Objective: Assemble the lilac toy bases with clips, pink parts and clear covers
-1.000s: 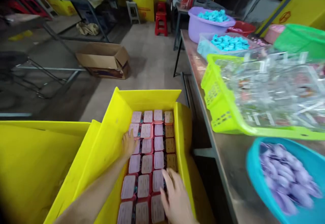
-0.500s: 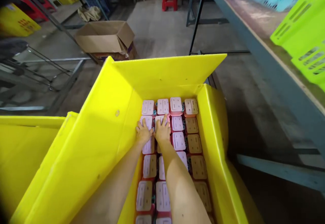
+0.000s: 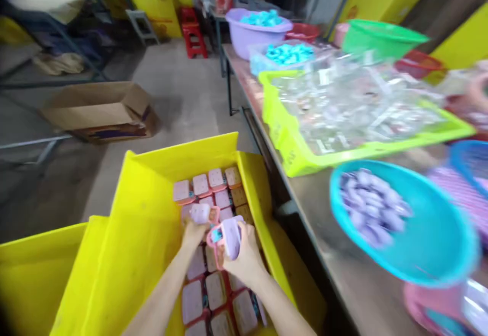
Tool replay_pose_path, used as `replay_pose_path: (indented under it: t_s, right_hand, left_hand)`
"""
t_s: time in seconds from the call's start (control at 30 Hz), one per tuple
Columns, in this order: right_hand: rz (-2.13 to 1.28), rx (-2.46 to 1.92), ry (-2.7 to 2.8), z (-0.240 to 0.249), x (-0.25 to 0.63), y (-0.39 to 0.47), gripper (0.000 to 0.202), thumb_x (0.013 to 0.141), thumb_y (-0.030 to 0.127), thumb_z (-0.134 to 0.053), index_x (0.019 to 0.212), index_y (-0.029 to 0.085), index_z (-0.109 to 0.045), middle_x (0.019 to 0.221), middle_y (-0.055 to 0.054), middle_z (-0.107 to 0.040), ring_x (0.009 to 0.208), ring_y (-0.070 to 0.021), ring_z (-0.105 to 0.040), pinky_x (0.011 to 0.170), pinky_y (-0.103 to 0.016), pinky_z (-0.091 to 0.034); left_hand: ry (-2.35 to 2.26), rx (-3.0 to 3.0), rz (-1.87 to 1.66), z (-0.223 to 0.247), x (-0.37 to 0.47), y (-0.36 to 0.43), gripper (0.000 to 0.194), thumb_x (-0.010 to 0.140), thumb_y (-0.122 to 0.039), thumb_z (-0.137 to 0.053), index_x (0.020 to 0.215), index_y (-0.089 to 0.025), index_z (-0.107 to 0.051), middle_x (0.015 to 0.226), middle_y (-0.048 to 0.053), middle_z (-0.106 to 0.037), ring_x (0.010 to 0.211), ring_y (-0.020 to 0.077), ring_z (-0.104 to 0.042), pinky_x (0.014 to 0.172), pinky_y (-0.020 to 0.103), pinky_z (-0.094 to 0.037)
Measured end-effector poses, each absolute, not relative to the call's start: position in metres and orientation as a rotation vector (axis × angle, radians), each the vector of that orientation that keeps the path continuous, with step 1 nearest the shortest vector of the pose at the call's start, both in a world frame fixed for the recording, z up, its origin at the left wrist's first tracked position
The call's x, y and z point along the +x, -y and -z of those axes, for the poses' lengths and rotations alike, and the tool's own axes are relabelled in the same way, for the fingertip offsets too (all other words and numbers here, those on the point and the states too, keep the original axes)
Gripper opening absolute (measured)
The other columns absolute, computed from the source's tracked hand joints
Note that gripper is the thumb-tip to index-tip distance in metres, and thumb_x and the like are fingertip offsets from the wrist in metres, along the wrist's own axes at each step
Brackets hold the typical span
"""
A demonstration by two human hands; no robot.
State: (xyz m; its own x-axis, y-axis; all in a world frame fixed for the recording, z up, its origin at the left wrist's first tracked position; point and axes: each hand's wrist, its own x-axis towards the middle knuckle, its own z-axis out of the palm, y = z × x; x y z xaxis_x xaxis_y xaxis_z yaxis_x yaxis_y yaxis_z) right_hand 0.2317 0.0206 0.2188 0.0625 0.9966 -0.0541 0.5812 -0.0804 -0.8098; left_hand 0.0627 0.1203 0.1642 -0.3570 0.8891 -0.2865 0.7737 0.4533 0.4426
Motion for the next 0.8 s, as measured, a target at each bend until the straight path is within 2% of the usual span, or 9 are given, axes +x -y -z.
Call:
replay_pose_path:
  t_s: [0.1,0.2,0.3,0.37,0.47,0.57,0.67,0.8]
  right_hand:
    - [-0.943,-1.655,1.536,-0.309,0.286,0.063,0.078,0.064,0.020,-0.063,0.132,0.023,-0.026,0.125,-0.009,-0.040,0.116,-0.0227,-0.045,0.101,-0.036,-0.038]
    - [-0.953,-1.743,1.408,-0.374,0.345,0.157,0.077,0.066,0.020,-0.063,0.132,0.023,-0.025,0.126,-0.011,-0.042,0.114,-0.0240,-0.048,0.099,-0.037,-0.041]
    - [-0.851,-1.963,1.256,-0.404,0.402,0.257,0.078,0.065,0.018,-0.061,0.134,0.024,-0.024,0.129,-0.012,-0.042,0.117,-0.0271,-0.047,0.100,-0.042,-0.039]
    - [-0.738,-2.123,1.143,-0.409,0.435,0.325,0.081,0.065,0.017,-0.060,0.136,0.024,-0.022,0.133,-0.012,-0.038,0.122,-0.0286,-0.042,0.103,-0.045,-0.035]
    - [-0.564,-2.309,1.006,-0.402,0.474,0.421,0.078,0.068,0.017,-0.056,0.137,0.026,-0.020,0.138,-0.011,-0.033,0.127,-0.0278,-0.037,0.107,-0.046,-0.031]
    - [-0.436,-2.455,0.974,-0.384,0.504,0.504,0.077,0.069,0.016,-0.054,0.137,0.027,-0.021,0.139,-0.011,-0.033,0.129,-0.0281,-0.033,0.109,-0.047,-0.028]
    - [-0.362,-2.568,0.950,-0.361,0.524,0.573,0.083,0.066,0.013,-0.051,0.140,0.025,-0.016,0.141,-0.011,-0.031,0.132,-0.0300,-0.028,0.110,-0.050,-0.024]
    - [-0.340,-2.658,0.928,-0.343,0.539,0.652,0.088,0.063,0.010,-0.045,0.143,0.025,-0.010,0.144,-0.009,-0.026,0.133,-0.0287,-0.028,0.109,-0.049,-0.025]
  left_hand:
    - [-1.815,1.640,-0.312,-0.245,0.086,-0.083,0.083,0.063,-0.029,-0.065,0.134,-0.014,-0.025,0.124,0.015,-0.044,0.112,0.0285,-0.050,0.088,0.039,-0.046]
    - [-1.227,1.904,-0.206,-0.335,0.119,-0.026,0.087,0.065,-0.032,-0.065,0.139,-0.023,-0.020,0.135,0.010,-0.036,0.122,0.0291,-0.042,0.098,0.040,-0.041]
    - [-0.721,1.990,-0.044,-0.410,0.175,0.039,0.081,0.067,-0.029,-0.064,0.139,-0.029,-0.025,0.135,0.006,-0.037,0.122,0.0279,-0.041,0.101,0.036,-0.039]
    - [-0.433,1.999,0.036,-0.437,0.225,0.083,0.079,0.067,-0.024,-0.061,0.138,-0.031,-0.027,0.131,0.004,-0.041,0.119,0.0251,-0.044,0.100,0.034,-0.040]
    - [-0.137,2.107,0.059,-0.437,0.309,0.150,0.085,0.063,-0.016,-0.059,0.139,-0.032,-0.025,0.131,0.003,-0.040,0.123,0.0247,-0.038,0.105,0.037,-0.034]
    - [-0.038,2.288,0.069,-0.407,0.380,0.217,0.089,0.058,-0.010,-0.056,0.139,-0.028,-0.026,0.133,0.007,-0.038,0.126,0.0293,-0.032,0.108,0.046,-0.027]
    - [0.048,2.384,0.155,-0.378,0.425,0.281,0.093,0.052,-0.007,-0.053,0.139,-0.025,-0.027,0.133,0.009,-0.039,0.122,0.0313,-0.034,0.104,0.053,-0.028]
    - [0.213,2.408,0.177,-0.356,0.461,0.350,0.098,0.050,-0.008,-0.057,0.141,-0.020,-0.022,0.139,0.012,-0.034,0.128,0.0340,-0.026,0.105,0.058,-0.022]
